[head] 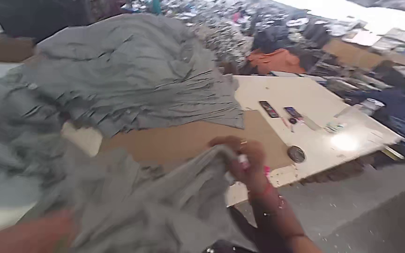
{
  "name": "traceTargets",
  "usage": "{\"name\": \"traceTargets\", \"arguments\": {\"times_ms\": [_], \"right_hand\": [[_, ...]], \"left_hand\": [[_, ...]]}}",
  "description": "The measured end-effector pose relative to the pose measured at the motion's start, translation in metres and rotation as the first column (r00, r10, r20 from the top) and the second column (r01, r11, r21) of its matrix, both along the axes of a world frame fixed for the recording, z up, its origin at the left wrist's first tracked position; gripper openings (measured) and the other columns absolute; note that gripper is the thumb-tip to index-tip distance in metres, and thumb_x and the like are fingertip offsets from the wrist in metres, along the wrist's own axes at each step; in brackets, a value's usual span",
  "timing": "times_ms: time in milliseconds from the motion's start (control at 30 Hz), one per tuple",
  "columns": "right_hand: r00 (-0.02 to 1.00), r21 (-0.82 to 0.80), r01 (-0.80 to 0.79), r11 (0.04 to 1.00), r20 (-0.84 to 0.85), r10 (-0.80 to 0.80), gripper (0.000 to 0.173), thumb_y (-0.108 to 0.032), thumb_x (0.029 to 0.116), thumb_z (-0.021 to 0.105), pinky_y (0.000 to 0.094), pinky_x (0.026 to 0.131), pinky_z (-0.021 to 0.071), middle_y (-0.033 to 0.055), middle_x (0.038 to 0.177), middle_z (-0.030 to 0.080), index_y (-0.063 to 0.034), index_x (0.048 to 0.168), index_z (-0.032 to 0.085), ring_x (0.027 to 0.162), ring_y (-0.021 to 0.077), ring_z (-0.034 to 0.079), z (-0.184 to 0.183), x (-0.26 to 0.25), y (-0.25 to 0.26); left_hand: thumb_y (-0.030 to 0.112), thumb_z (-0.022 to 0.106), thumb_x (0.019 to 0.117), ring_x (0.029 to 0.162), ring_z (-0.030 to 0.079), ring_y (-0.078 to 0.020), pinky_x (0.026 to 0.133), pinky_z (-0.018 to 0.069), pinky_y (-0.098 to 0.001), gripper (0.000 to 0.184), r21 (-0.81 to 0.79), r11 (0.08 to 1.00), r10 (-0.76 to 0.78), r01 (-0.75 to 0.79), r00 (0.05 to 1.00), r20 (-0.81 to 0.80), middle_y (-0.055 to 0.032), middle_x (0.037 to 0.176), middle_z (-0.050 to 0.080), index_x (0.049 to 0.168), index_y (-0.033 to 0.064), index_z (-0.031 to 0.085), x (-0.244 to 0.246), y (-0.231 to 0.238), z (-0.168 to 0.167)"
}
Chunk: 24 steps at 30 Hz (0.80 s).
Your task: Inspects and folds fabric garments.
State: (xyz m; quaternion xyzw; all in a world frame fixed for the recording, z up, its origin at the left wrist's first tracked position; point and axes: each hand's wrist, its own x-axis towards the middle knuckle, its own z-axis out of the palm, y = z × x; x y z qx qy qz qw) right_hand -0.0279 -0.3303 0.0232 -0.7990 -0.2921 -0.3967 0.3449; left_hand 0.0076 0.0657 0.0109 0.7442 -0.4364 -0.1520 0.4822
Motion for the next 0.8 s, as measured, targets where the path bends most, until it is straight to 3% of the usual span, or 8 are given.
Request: {"name": "traceTargets", "arguments": {"times_ms": [67, 100, 167, 300, 367, 533, 700, 800], "right_hand": [[0.973, -0.075, 0.228, 0.971, 0.046, -0.225, 0.025, -0.013, 0.0953, 0.055, 0.0287, 0.068, 0.0552, 0.0129, 0.087, 0.076, 0.0027, 0.1, 0.075, 0.077, 0.0144, 0.072, -0.001, 0.015, 0.002], [0.952, -0.116, 0.305, 0.945, 0.029, -0.303, 0.025, -0.009, 0.0909, 0.057, 0.0349, 0.065, 0.0553, 0.0149, 0.085, 0.076, 0.0033, 0.101, 0.077, 0.073, 0.02, 0.072, -0.007, 0.023, 0.005], [0.924, -0.155, 0.375, 0.914, -0.011, -0.382, 0.024, -0.009, 0.0877, 0.06, 0.0397, 0.053, 0.05, 0.0159, 0.074, 0.072, 0.0042, 0.099, 0.077, 0.059, 0.0242, 0.067, -0.021, 0.032, 0.018], [0.941, -0.095, 0.318, 0.943, -0.089, -0.326, 0.022, -0.011, 0.0893, 0.062, 0.0274, 0.05, 0.0467, 0.0115, 0.067, 0.068, 0.0056, 0.096, 0.074, 0.053, 0.0131, 0.06, -0.039, 0.026, 0.045], [0.962, -0.05, 0.245, 0.968, -0.114, -0.25, 0.022, -0.011, 0.0897, 0.061, 0.0217, 0.051, 0.0456, 0.0102, 0.067, 0.067, 0.0071, 0.097, 0.072, 0.053, 0.008, 0.057, -0.046, 0.024, 0.055], [0.978, -0.048, 0.155, 0.987, -0.132, -0.16, 0.023, -0.014, 0.0928, 0.06, 0.0192, 0.052, 0.0456, 0.0093, 0.069, 0.067, 0.0062, 0.097, 0.069, 0.055, 0.006, 0.057, -0.049, 0.014, 0.062], [0.964, 0.007, 0.163, 0.987, -0.212, -0.158, 0.019, -0.009, 0.092, 0.06, 0.0147, 0.058, 0.0464, 0.0081, 0.071, 0.067, 0.0076, 0.095, 0.069, 0.06, 0.0005, 0.058, -0.055, 0.017, 0.056], [0.952, 0.023, 0.215, 0.976, -0.229, -0.204, 0.02, -0.009, 0.0936, 0.059, 0.0154, 0.057, 0.0461, 0.0078, 0.07, 0.065, 0.0085, 0.094, 0.068, 0.059, 0.0008, 0.056, -0.057, 0.018, 0.062]], "left_hand": [[0.016, 0.043, 0.1073, 0.075, 0.059, -0.0051, 0.072, 0.0498, -0.023, 0.032, 0.302, 0.91, 0.25, -0.284, 0.957, 0.149, -0.0043, 0.081, 0.064, 0.097, -0.0036, 0.067, 0.045, -0.01, -0.016], [0.012, 0.046, 0.1079, 0.077, 0.06, -0.0316, 0.072, 0.0483, -0.0478, 0.03, 0.46, 0.761, 0.384, -0.457, 0.889, 0.248, -0.0239, 0.085, 0.061, 0.103, -0.0134, 0.062, 0.065, -0.022, -0.023], [0.008, 0.056, 0.1028, 0.103, 0.062, -0.0599, 0.086, 0.047, -0.0729, 0.038, 0.411, 0.516, 0.607, -0.751, 0.66, 0.443, -0.0424, 0.118, 0.058, 0.132, -0.0157, 0.051, 0.079, -0.048, -0.036], [0.011, 0.053, 0.0999, 0.098, 0.068, -0.0318, 0.081, 0.0574, -0.0471, 0.034, -0.189, 0.733, 0.664, -0.653, 0.629, 0.403, -0.0233, 0.12, 0.066, 0.128, -0.0078, 0.055, 0.034, -0.119, -0.046], [0.017, 0.059, 0.0983, 0.092, 0.069, -0.0324, 0.078, 0.0578, -0.0446, 0.037, -0.215, 0.815, 0.579, -0.539, 0.734, 0.355, -0.0243, 0.115, 0.067, 0.124, -0.0089, 0.058, 0.017, -0.155, -0.058], [0.003, 0.06, 0.0865, 0.09, 0.068, -0.0426, 0.075, 0.0553, -0.0562, 0.027, -0.272, 0.716, 0.692, -0.643, 0.604, 0.394, -0.0258, 0.104, 0.067, 0.11, -0.0095, 0.062, 0.038, -0.174, -0.086], [-0.006, 0.066, 0.0753, 0.098, 0.062, -0.0367, 0.082, 0.0518, -0.0527, 0.048, -0.193, 0.634, 0.763, -0.749, 0.647, -0.006, -0.0255, 0.108, 0.06, 0.119, -0.0105, 0.047, 0.05, -0.174, -0.084], [0.001, 0.074, 0.0688, 0.099, 0.065, -0.043, 0.083, 0.0529, -0.0544, 0.041, -0.391, 0.738, 0.658, -0.55, 0.716, 0.233, -0.0299, 0.104, 0.064, 0.102, -0.014, 0.056, 0.054, -0.177, -0.113]]}}
